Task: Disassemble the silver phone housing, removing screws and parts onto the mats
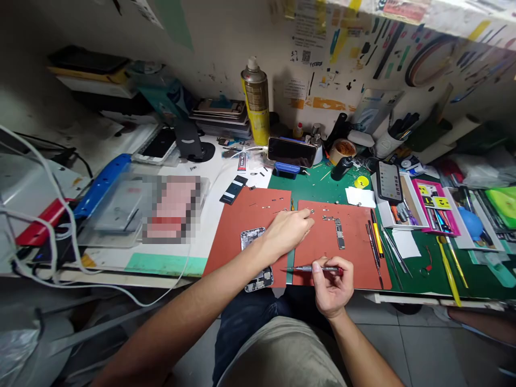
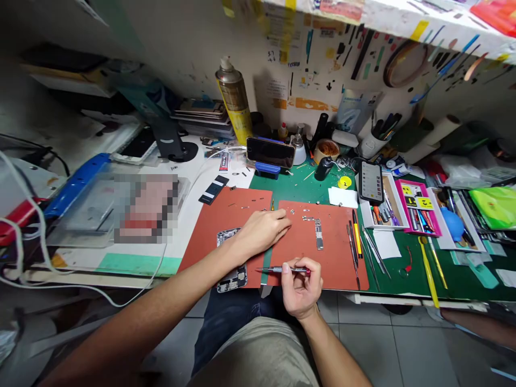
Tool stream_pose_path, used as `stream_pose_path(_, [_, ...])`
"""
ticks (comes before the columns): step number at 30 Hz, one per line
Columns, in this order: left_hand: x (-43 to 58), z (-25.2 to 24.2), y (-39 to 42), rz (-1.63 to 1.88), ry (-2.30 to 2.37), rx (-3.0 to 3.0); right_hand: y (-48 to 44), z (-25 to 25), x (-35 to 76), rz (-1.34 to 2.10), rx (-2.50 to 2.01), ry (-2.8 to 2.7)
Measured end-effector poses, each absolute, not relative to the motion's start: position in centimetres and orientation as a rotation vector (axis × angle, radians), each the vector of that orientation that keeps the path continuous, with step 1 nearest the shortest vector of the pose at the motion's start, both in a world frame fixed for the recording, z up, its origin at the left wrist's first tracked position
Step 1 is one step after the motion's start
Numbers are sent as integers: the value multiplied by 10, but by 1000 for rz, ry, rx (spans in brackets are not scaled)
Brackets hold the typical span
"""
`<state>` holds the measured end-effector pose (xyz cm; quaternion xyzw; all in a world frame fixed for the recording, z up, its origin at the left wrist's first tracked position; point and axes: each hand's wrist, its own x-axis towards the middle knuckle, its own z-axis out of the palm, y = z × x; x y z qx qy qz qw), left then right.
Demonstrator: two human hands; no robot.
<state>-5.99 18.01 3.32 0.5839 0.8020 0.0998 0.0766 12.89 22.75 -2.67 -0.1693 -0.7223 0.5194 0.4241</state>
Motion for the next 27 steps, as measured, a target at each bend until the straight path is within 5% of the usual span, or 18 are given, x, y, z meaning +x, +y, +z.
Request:
stream_pose_path(15, [-61,30,169,246,2456,1660,233,-27,129,1353,-457,-1756])
stream_pose_path(22, [-62,35,70,1151,2736,1326,236,-29,131,1357,-571,-1752])
stream_pose_path(27, [-29,11,18,1343,2688,1363,237,-11,113,1397,-562,-1831])
